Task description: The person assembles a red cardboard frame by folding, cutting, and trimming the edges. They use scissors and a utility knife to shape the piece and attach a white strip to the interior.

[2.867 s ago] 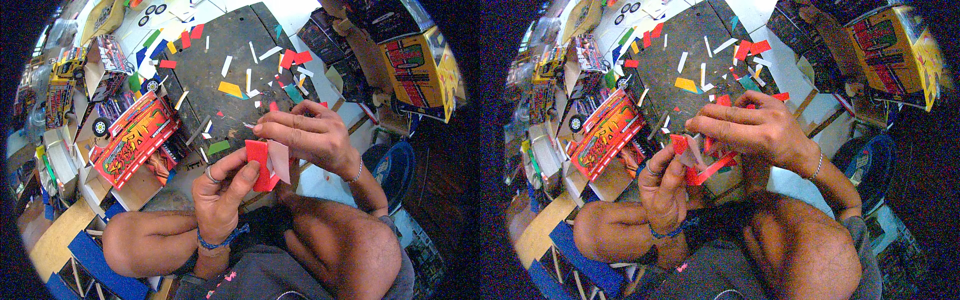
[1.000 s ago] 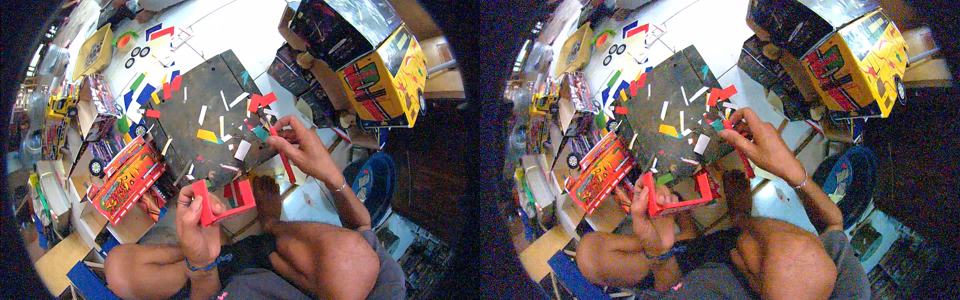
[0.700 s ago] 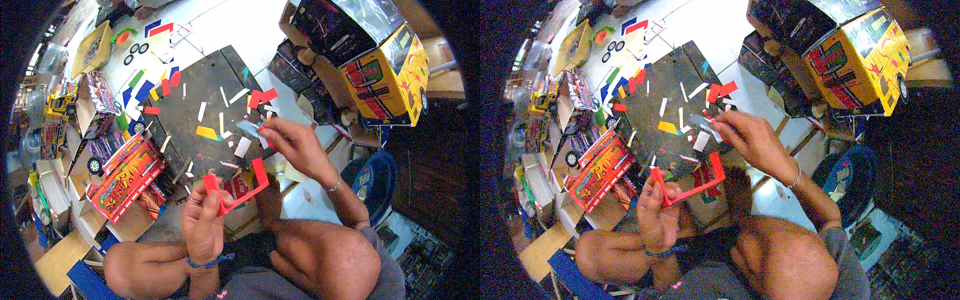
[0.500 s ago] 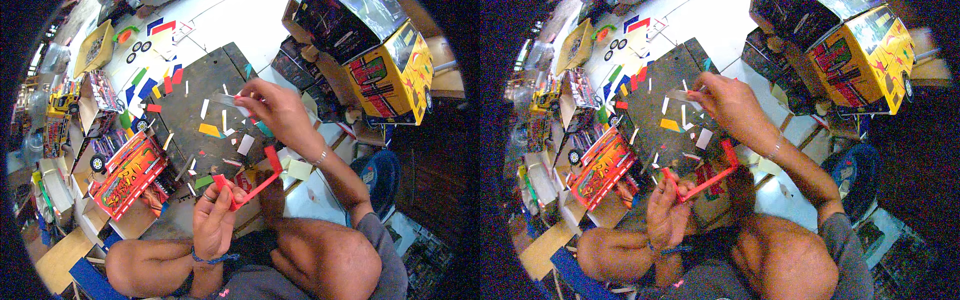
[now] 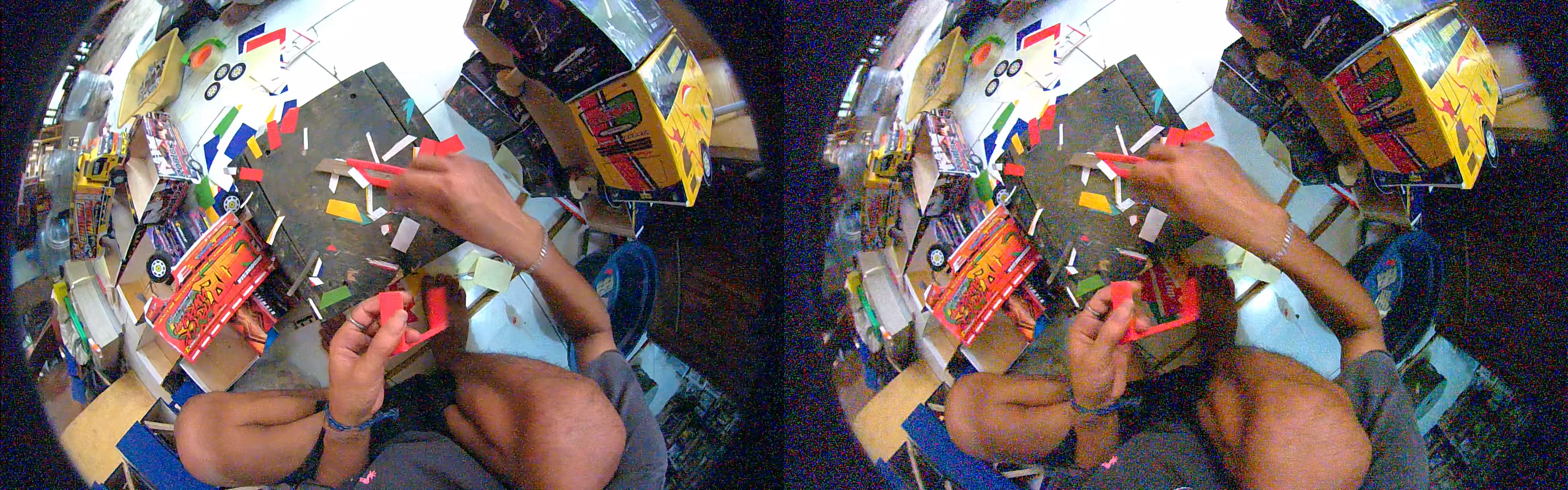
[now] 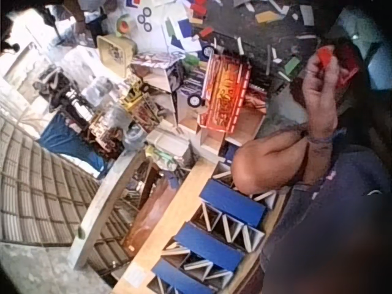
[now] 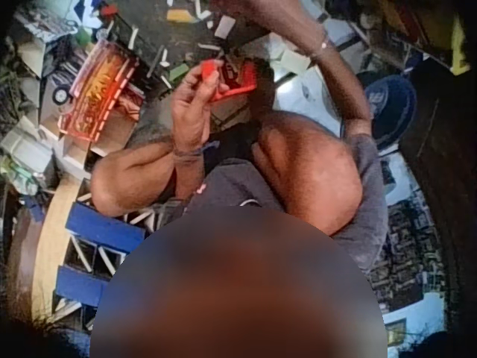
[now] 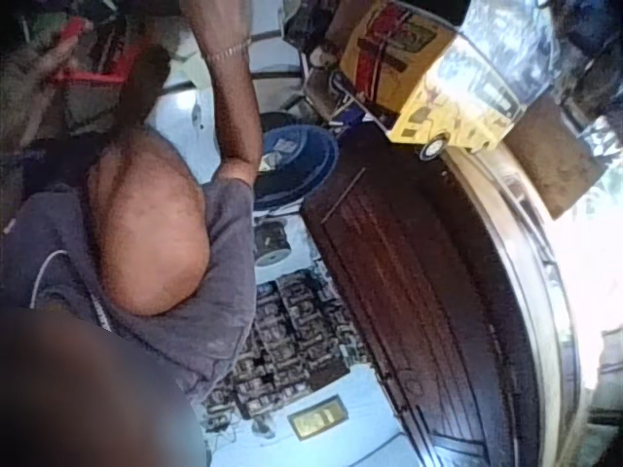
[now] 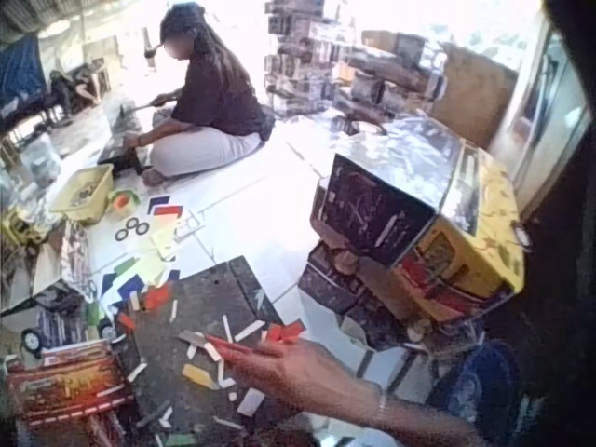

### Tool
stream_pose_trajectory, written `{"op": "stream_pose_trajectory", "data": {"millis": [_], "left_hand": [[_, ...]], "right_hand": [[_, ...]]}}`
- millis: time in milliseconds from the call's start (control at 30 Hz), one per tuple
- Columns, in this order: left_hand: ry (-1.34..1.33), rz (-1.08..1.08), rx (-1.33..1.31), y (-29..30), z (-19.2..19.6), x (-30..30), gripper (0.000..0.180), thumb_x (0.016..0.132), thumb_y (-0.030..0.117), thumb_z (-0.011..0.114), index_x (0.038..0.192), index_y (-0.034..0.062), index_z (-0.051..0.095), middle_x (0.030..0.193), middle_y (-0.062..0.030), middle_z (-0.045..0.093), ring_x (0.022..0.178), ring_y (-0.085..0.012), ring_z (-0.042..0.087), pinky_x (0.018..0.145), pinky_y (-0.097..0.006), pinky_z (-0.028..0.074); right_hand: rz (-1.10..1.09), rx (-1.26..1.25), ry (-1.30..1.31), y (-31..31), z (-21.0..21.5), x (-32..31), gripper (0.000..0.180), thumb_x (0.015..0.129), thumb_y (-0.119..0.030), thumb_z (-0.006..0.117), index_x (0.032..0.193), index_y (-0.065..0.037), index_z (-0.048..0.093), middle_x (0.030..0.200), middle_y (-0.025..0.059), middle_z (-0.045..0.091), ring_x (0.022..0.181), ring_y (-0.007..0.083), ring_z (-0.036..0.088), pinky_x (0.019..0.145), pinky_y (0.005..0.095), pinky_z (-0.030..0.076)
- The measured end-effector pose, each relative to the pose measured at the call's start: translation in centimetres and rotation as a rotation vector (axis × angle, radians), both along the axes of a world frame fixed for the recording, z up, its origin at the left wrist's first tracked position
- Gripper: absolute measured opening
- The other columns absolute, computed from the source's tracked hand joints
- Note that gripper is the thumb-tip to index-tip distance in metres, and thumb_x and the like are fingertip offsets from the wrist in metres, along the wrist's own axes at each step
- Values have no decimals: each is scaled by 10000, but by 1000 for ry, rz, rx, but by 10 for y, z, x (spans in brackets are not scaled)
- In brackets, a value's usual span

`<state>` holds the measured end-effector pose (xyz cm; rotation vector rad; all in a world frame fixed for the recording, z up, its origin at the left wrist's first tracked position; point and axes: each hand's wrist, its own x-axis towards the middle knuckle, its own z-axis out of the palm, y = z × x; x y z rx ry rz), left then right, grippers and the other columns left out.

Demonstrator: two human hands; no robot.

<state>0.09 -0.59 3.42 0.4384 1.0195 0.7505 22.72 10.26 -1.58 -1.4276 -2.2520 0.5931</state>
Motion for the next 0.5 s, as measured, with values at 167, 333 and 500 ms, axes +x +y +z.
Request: {"op": "stream_pose_trajectory", "data": {"millis": [167,333,500], "left_hand": [[66,-15,12,2,-3,6,317,982,110,627,1278,14,571,1029,-61,678,889,-111,659,830,-256,528],[57,-54,-3,2,-6,4,315,979,112,626,1275,31,552,996,-62,673,887,-114,654,832,-258,524],[84,-71,25,3,-7,5,317,980,115,626,1275,33,545,984,-72,677,884,-118,653,825,-256,517]], "right_hand": [[122,-44,-128,-25,-4,3,284,862,-264,704,1139,-208,675,1035,35,631,898,223,629,782,380,482],[94,-30,-157,-27,-10,2,212,867,-253,697,1058,-174,651,1051,49,616,939,221,610,802,371,469],[38,-130,-142,-32,-6,10,254,882,-214,602,1129,-162,625,1131,67,609,914,322,644,775,426,531]]}}
